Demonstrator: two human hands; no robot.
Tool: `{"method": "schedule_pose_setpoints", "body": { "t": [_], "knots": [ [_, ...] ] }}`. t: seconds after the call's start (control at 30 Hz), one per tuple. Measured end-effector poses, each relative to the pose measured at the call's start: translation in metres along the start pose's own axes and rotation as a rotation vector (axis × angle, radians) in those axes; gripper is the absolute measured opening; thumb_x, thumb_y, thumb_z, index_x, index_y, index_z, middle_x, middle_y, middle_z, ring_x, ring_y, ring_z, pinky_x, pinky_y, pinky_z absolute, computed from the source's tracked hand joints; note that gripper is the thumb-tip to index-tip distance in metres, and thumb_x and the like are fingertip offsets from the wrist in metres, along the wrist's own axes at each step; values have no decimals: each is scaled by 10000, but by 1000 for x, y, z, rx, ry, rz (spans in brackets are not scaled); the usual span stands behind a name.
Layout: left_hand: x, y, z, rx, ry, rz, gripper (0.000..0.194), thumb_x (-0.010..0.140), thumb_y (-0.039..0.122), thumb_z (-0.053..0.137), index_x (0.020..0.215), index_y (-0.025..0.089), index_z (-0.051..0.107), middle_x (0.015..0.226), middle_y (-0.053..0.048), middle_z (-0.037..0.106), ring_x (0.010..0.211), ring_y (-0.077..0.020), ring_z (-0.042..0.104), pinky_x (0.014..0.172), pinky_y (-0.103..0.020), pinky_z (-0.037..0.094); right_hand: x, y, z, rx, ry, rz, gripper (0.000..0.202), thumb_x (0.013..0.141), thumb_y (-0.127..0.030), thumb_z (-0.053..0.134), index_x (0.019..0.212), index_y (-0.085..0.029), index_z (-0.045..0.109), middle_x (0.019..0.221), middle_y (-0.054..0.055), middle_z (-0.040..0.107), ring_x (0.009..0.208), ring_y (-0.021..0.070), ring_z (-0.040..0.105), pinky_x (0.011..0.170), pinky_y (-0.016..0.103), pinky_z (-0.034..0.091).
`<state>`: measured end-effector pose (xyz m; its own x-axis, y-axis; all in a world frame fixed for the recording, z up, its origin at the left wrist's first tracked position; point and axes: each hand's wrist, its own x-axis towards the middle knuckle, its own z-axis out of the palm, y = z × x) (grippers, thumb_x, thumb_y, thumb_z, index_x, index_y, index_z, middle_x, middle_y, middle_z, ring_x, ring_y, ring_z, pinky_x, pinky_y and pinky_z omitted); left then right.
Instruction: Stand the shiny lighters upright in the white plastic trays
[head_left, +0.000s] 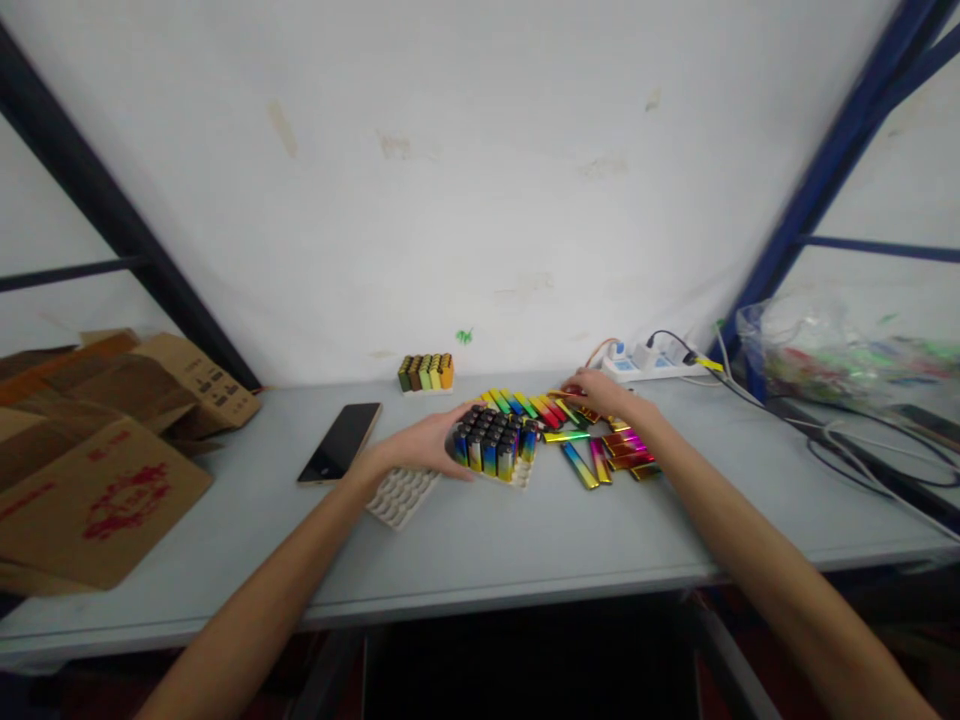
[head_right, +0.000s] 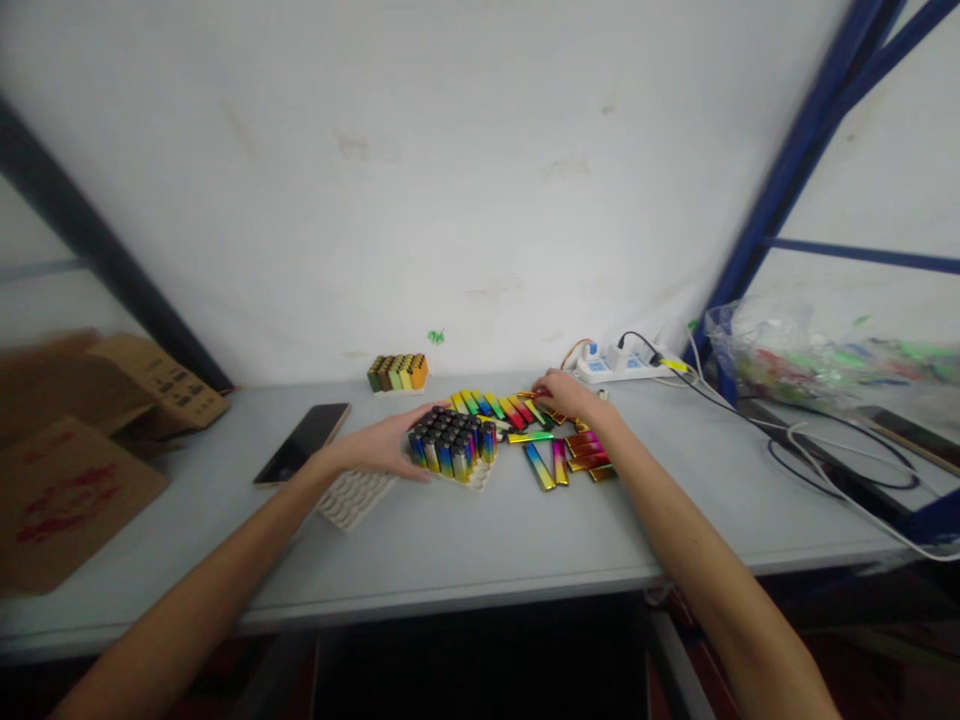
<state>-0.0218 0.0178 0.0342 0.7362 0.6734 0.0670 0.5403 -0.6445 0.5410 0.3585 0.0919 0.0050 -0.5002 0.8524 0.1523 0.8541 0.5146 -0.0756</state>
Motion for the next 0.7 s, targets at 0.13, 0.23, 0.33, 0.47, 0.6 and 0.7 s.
{"method": "schedule_pose_setpoints", "body": {
  "t": [0.13, 0.23, 0.33, 0.47, 0.6, 0.7],
  "knots": [
    [2, -1, 8, 7, 59, -25, 1140, 643, 469, 907, 1585, 225, 312, 1573, -115, 495, 1409, -313, 515, 1209, -403, 366, -9, -6, -4, 67, 132, 4, 283, 995, -298, 554, 1109, -130, 751, 1082, 162, 723, 958, 251, 684, 885, 332, 511],
    [2, -2, 10, 23, 81, -23, 1105, 651, 497, 897, 1564, 222, 340, 1540, -102, 535, 1379, -305, 547, 1187, -382, 391, -17, -19, -13, 209, 248, 57, 378, 1049, -384, 448, 1187, -139, 701, 930, 119, 746, 808, 228, 679, 761, 313, 499],
    [1, -1, 11, 38, 90, -9, 1050, 666, 485, 884, 1540, 224, 363, 1493, -87, 581, 1335, -297, 586, 1147, -363, 432, -23, -35, -22, 344, 328, 79, 461, 1043, -502, 436, 1224, -161, 687, 768, 57, 715, 651, 198, 619, 646, 295, 444],
    [1, 3, 12, 52, 113, -18, 987, 650, 466, 889, 1482, 226, 416, 1404, -75, 643, 1266, -298, 632, 1090, -360, 478, -28, -56, -27, 617, 431, 41, 504, 949, -607, 573, 1186, -181, 702, 741, 21, 671, 623, 163, 552, 599, 279, 413],
    [2, 6, 14, 58, 143, -34, 960, 627, 472, 904, 1432, 217, 448, 1379, -82, 649, 1247, -313, 635, 1073, -370, 490, -25, -71, -23, 929, 399, 63, 484, 876, -651, 649, 920, -171, 697, 684, -1, 607, 611, 146, 527, 567, 269, 423],
    [3, 6, 15, 56, 154, -27, 946, 624, 470, 906, 1416, 208, 459, 1364, -86, 650, 1226, -319, 643, 1074, -379, 489, -22, -79, -19, 1031, 391, 99, 492, 911, -676, 581, 853, -190, 640, 712, -4, 587, 665, 152, 554, 613, 269, 472]
  ]
}}
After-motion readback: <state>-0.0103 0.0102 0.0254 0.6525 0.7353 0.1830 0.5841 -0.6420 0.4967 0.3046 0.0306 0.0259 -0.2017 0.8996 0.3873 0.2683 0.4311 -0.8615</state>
